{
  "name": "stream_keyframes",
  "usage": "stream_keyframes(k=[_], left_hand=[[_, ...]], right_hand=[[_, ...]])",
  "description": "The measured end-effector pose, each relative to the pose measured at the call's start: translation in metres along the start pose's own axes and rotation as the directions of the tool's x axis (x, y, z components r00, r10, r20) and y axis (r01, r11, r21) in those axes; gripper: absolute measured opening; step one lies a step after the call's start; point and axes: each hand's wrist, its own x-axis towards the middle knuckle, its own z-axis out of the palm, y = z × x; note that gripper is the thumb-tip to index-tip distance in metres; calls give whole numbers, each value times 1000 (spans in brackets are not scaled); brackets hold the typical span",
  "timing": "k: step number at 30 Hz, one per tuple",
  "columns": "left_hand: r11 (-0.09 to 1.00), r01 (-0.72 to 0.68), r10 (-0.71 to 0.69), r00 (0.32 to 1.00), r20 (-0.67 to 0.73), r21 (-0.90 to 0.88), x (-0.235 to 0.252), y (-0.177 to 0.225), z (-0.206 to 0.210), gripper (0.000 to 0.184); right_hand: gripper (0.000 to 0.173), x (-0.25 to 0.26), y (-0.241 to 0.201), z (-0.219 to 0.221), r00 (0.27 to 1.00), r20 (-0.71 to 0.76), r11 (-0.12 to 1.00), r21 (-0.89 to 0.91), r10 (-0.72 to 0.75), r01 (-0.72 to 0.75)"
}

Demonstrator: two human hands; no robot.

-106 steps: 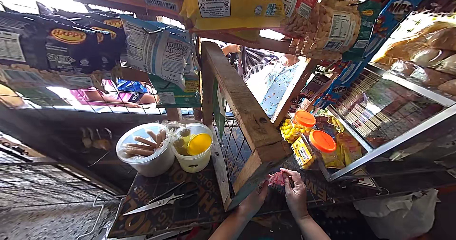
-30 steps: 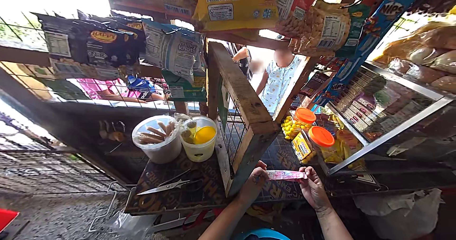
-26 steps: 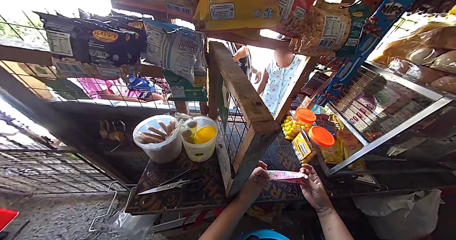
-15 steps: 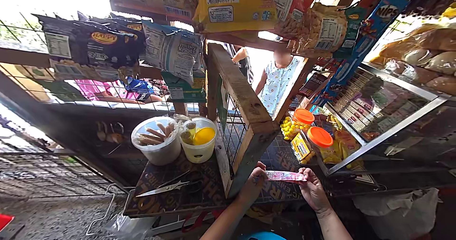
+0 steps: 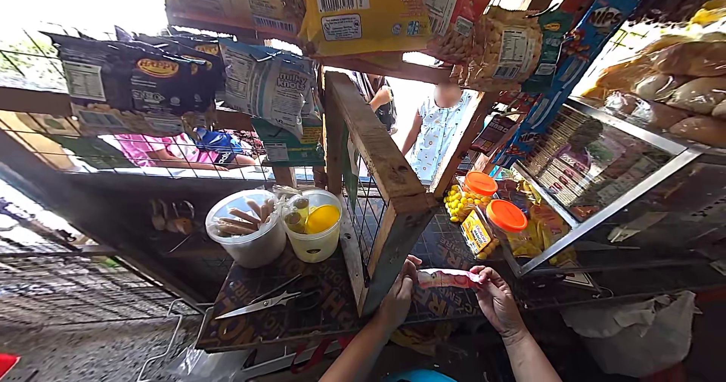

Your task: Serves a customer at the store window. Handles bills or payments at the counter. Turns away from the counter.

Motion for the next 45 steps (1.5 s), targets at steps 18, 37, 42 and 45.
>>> stream_keyframes(k=[18,37,42,45], left_hand=[[941,-29,-15,991,129,336,1,-21,1,28],[971,-68,-29,917,398,228,1,-21,-3,17],[977,-49,-60,868,493,205,2,-22,-3,24],[979,-18,-91,853,514,203,2,-22,-5,25]], right_hand=[[27,1,6,15,987,-155,968,-251,-29,-11],[29,1,3,20,950,-312,996,-84,-9,-18],[22,0,9,14,972,-218,985,-165,-83,47],[20,0,8,12,985,-144,974,-217,-92,59]])
